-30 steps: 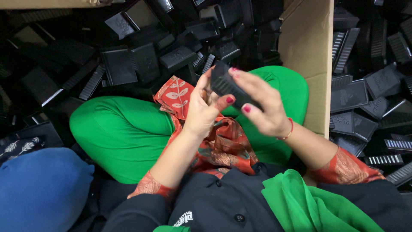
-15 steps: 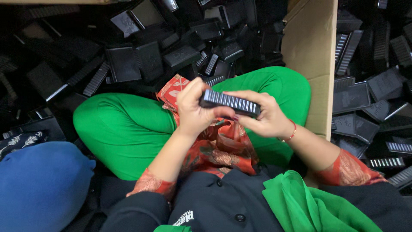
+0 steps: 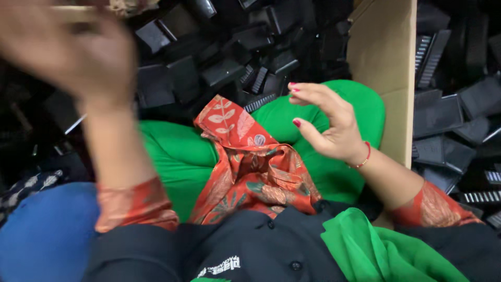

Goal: The person sits cross-legged on the floor and repeatedly picks up small black rectangular components from a large pile. They turn each component over in their hands, briefly inspect it, and place it back into the pile. The task continues in a repetitive loop without a visible final destination or change in the pile's state.

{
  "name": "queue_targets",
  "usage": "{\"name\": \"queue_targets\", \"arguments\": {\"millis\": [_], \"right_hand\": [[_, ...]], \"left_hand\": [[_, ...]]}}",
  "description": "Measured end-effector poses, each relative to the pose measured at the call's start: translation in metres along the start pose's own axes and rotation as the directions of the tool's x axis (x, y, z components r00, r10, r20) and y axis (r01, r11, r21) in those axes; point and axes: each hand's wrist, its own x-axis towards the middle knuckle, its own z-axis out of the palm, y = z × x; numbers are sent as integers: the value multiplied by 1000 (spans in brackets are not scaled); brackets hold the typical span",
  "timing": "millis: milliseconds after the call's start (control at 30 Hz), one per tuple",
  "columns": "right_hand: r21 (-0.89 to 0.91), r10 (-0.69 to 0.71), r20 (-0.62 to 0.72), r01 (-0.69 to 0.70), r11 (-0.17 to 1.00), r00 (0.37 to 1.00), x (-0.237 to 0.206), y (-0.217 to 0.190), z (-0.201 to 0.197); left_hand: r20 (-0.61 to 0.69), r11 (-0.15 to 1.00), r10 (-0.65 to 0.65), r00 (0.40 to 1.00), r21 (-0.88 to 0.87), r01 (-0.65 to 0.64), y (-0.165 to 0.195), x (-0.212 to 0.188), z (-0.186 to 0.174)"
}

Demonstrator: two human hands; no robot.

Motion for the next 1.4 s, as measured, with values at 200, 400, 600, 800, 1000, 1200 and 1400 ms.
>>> {"name": "queue_targets", "arguments": {"millis": [200,400,600,800,1000,1200,1400], "right_hand": [[31,67,-44,-66,997,997,-2,17,-13],[209,188,-44,-175,962,981,0,24,-16],[241,355,144,-381,893,924,-5,39,-18],[531,446,576,-729,433,685,-9,50,-16],[751,526,457,-628,203,717,-4,45,-20],[952,771,259,-289,-102,582,7,44,-29],[911,654,396,-365,-191,645,1,48,-28]], "left_hand": [[433,900,140,890,-430,68,122,-90,114],[645,991,62,762,-131,30,114,-117,193],[408,678,475,780,-734,-29,168,-102,87],[105,365,654,749,-911,-191,206,-50,17],[74,263,573,817,-960,-98,179,-34,75],[646,935,287,707,-348,-61,123,-87,243],[638,905,246,730,118,-408,111,-145,335]]}}
